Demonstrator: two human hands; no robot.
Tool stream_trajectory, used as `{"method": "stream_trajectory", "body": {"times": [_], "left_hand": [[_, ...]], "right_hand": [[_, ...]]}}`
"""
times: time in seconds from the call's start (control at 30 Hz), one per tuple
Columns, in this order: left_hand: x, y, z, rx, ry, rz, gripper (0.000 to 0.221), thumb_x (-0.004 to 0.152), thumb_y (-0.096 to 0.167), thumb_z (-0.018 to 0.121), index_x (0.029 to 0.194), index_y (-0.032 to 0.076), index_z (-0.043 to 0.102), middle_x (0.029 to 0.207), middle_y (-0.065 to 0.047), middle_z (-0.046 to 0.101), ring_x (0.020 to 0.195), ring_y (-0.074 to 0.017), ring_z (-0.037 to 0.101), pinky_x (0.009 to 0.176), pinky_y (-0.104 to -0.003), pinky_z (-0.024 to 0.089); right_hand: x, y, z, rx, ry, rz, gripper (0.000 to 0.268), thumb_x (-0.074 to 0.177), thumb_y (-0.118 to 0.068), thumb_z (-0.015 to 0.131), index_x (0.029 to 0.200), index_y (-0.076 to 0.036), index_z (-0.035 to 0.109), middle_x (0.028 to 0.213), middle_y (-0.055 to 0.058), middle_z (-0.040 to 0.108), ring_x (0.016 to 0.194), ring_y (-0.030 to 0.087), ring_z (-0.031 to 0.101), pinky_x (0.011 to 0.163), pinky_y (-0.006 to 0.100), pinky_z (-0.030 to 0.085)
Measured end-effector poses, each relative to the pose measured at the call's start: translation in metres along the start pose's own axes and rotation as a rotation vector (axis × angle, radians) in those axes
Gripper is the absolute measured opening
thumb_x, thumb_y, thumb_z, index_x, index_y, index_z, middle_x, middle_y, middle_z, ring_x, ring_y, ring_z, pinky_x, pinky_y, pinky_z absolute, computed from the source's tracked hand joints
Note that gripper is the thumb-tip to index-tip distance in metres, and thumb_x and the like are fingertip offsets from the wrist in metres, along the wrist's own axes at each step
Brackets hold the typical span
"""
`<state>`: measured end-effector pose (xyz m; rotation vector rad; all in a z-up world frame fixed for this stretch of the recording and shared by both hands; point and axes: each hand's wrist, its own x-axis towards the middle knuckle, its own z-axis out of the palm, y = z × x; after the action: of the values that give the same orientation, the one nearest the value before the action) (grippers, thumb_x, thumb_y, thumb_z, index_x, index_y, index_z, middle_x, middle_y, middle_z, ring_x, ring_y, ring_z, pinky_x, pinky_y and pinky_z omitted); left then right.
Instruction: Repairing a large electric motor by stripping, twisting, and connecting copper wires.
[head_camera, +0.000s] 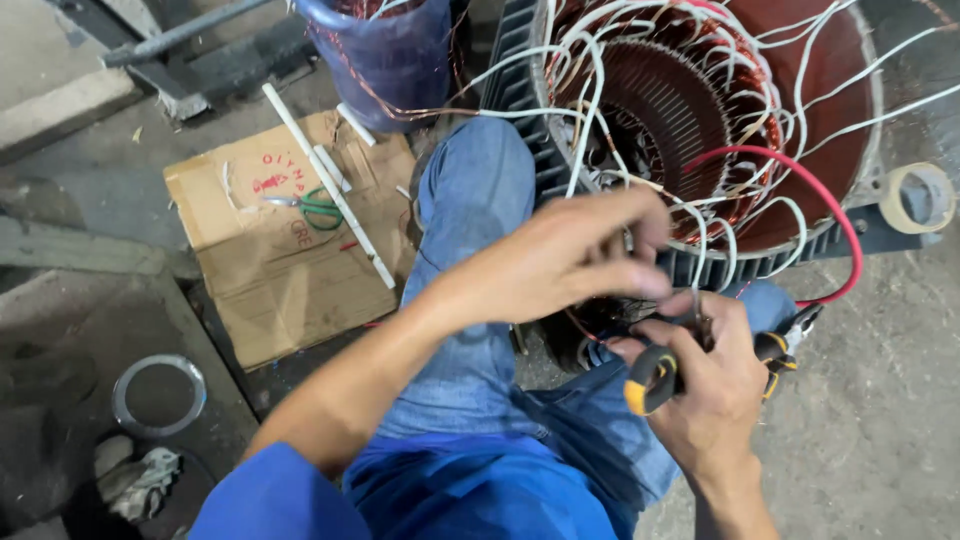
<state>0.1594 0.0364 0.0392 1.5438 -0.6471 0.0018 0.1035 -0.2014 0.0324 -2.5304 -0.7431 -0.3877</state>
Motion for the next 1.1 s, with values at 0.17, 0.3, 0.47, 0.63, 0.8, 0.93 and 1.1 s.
{"method": "stream_trajectory", "body": {"times": [0.17,0.3,0.47,0.63,0.8,0.93,1.1], "left_hand": [[-0.053,-0.036,0.036,0.008,0.729,-0.226,0.023,0.104,0.015,0.061,0.120,-0.001,0.063,0.110,-0.010,0.070,0.093,-0.0175,0.067,0.085,-0.030,0.058],[-0.072,-0.056,0.056,-0.815,0.198,-0.335,0.044,0.119,0.029,0.045,0.129,-0.004,0.071,0.121,-0.019,0.080,0.116,-0.0246,0.076,0.109,-0.037,0.059],[-0.049,-0.062,0.076,-0.990,0.379,-0.332,0.031,0.118,0.019,0.051,0.118,-0.006,0.069,0.107,-0.019,0.076,0.103,-0.0309,0.079,0.097,-0.039,0.066],[-0.037,-0.054,0.080,-0.957,0.427,-0.514,0.032,0.113,0.024,0.056,0.107,-0.005,0.067,0.088,-0.016,0.072,0.076,-0.0286,0.078,0.070,-0.037,0.069],[-0.046,-0.050,0.060,-0.758,0.390,-0.554,0.033,0.112,0.032,0.052,0.104,0.002,0.064,0.074,-0.016,0.071,0.062,-0.0291,0.077,0.052,-0.033,0.061],[-0.057,-0.036,0.044,-0.571,0.379,-0.638,0.033,0.110,0.028,0.052,0.099,0.000,0.064,0.083,-0.015,0.069,0.062,-0.0240,0.074,0.052,-0.032,0.060],[-0.065,-0.027,0.046,-0.094,0.308,-0.573,0.029,0.106,0.018,0.060,0.081,0.004,0.063,0.064,-0.004,0.060,0.037,-0.0155,0.056,0.038,-0.032,0.049]], "right_hand": [[-0.025,-0.011,0.026,0.335,0.103,0.376,0.012,0.100,0.000,0.065,0.099,0.008,0.073,0.121,0.016,0.064,0.092,0.023,0.057,0.080,0.033,0.046],[-0.045,-0.006,0.047,0.730,0.151,0.674,0.022,0.116,-0.012,0.050,0.121,0.005,0.063,0.088,0.009,0.069,0.063,0.010,0.049,0.055,0.022,0.041],[-0.072,-0.001,0.038,0.949,-0.167,1.023,0.032,0.110,-0.023,0.059,0.111,0.005,0.075,0.085,0.010,0.068,0.066,0.015,0.050,0.058,0.027,0.037],[-0.089,-0.016,0.033,1.317,-0.320,1.121,0.045,0.109,-0.024,0.057,0.084,0.011,0.069,0.112,0.029,0.073,0.062,0.019,0.048,0.052,0.030,0.040],[-0.083,-0.013,0.029,0.973,-0.401,0.823,0.047,0.108,-0.026,0.056,0.120,0.011,0.081,0.060,0.010,0.065,0.056,0.017,0.062,0.053,0.028,0.047],[-0.062,0.002,0.005,0.813,-0.256,0.646,0.029,0.102,0.000,0.059,0.125,0.008,0.076,0.092,0.012,0.071,0.063,0.015,0.058,0.054,0.027,0.049],[0.001,0.005,0.033,0.788,-0.197,0.521,0.013,0.109,-0.001,0.062,0.116,0.003,0.072,0.111,0.008,0.065,0.070,0.012,0.055,0.056,0.023,0.041]]}}
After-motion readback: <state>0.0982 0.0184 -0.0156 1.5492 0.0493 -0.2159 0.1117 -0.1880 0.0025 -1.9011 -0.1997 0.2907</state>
